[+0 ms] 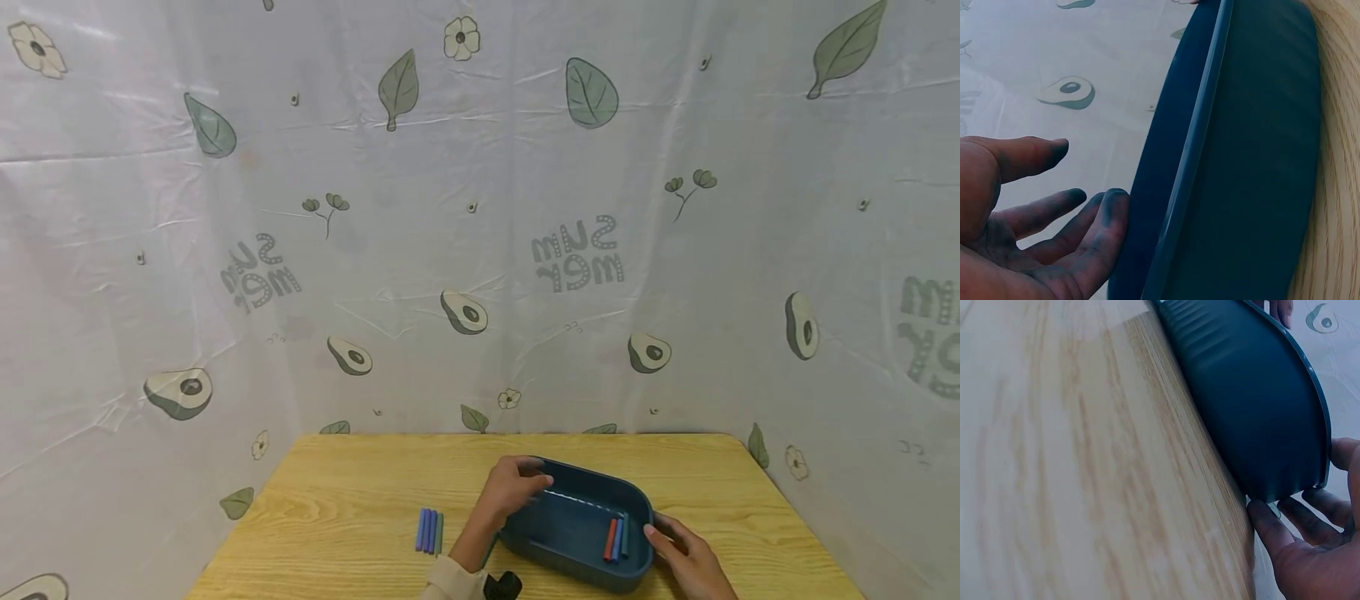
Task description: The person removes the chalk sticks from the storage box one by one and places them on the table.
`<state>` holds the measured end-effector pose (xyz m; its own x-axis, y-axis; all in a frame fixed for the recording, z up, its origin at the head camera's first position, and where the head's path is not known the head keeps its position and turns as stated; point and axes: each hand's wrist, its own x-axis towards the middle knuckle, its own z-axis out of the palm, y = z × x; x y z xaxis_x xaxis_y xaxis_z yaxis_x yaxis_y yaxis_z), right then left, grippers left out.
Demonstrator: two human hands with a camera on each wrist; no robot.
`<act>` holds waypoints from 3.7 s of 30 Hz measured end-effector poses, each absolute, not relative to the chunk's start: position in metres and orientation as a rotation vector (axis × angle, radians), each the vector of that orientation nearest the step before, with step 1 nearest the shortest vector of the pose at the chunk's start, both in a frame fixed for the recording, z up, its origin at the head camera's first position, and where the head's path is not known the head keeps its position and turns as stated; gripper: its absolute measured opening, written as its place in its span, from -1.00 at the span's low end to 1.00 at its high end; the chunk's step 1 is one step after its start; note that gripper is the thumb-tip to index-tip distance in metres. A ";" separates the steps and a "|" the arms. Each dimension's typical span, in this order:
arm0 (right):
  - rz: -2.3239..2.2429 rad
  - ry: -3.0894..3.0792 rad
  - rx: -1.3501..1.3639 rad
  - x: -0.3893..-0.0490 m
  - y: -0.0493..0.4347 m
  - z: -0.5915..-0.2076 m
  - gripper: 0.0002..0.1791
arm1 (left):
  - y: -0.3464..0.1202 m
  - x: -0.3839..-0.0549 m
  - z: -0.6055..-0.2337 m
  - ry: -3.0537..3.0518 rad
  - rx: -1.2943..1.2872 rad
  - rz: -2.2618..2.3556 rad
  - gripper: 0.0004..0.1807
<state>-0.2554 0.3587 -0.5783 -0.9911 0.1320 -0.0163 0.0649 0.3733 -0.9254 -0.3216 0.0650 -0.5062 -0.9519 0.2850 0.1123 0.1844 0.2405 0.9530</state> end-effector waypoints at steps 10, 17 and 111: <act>1.693 -2.578 -0.198 -0.255 0.359 -0.577 -0.12 | 0.084 -0.324 -0.517 2.387 0.365 1.809 -0.56; 1.722 -2.562 -0.208 -0.256 0.359 -0.577 -0.13 | 0.095 -0.327 -0.527 2.360 0.344 1.808 -0.57; 1.712 -2.584 -0.237 -0.256 0.357 -0.575 -0.11 | 0.173 -0.319 -0.543 2.457 0.119 1.666 -0.73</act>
